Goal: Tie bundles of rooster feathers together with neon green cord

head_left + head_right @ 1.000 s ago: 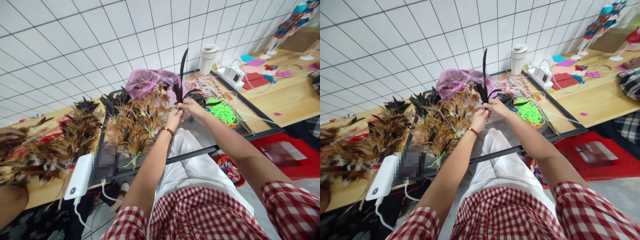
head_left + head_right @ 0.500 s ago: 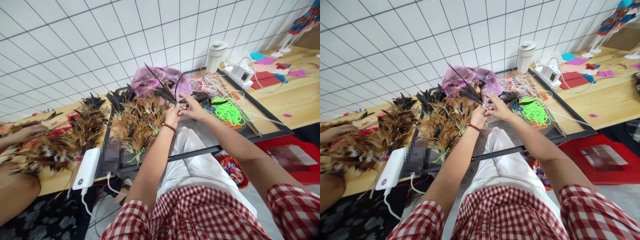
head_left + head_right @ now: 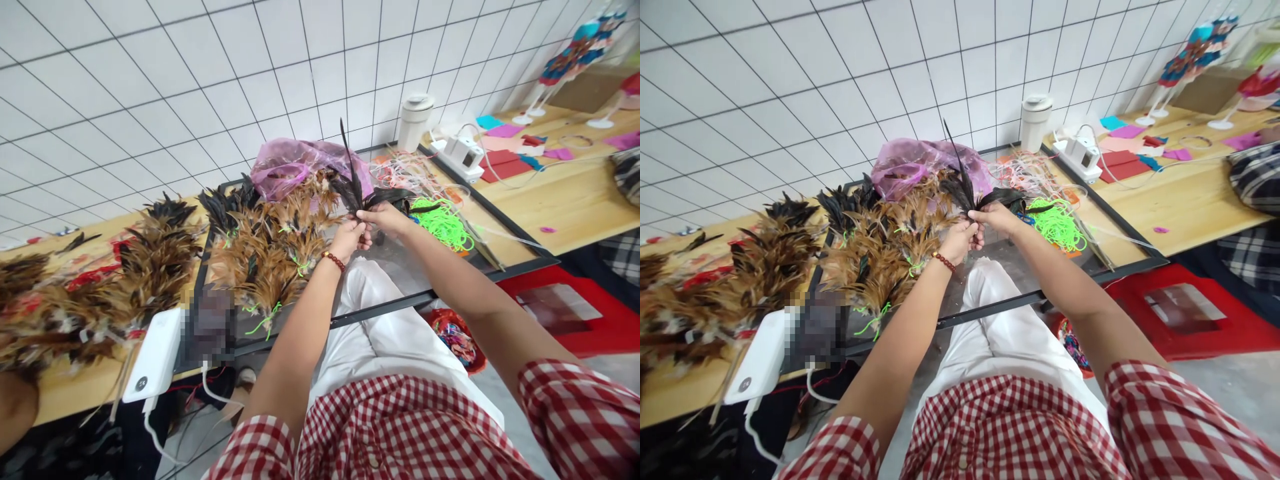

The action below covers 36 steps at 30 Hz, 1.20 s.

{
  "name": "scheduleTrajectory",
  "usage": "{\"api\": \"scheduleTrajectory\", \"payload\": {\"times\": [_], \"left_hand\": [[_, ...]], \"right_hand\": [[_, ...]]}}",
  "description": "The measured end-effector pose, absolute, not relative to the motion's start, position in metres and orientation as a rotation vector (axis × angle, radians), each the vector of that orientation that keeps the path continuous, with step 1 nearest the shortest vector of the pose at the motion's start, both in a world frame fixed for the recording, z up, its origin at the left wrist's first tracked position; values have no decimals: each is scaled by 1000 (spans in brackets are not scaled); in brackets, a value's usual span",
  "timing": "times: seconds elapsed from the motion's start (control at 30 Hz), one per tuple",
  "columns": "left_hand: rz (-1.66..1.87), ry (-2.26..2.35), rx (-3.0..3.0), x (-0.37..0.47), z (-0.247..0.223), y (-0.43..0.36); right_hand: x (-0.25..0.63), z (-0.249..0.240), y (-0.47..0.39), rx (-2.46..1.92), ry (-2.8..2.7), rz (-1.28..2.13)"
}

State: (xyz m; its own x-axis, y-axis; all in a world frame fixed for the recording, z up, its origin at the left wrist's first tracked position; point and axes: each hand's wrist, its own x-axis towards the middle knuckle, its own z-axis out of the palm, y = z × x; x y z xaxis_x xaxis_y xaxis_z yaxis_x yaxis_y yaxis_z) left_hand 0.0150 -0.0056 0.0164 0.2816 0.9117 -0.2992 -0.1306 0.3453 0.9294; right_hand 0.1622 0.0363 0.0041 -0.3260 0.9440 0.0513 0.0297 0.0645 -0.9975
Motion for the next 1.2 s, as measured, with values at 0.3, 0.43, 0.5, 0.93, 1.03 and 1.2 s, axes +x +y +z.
{"api": "scheduleTrajectory", "payload": {"times": [0.3, 0.43, 0.5, 0.93, 1.03, 1.2], "left_hand": [[981, 1107, 827, 20, 21, -6], [1105, 1103, 688, 21, 22, -4], [1146, 1096, 633, 21, 21, -3], [1186, 1019, 556, 22, 21, -2], [1186, 997, 547, 21, 20, -3], [1227, 984, 524, 19, 17, 0]], "right_hand": [[175, 4, 59, -1231, -1642, 960], [207, 17, 99, -1489, -1694, 557], [217, 19, 115, -1753, -1767, 342], [213, 33, 85, -1350, -1545, 440], [205, 36, 62, -1169, -1261, 884], [194, 36, 42, -940, -919, 1271]]}}
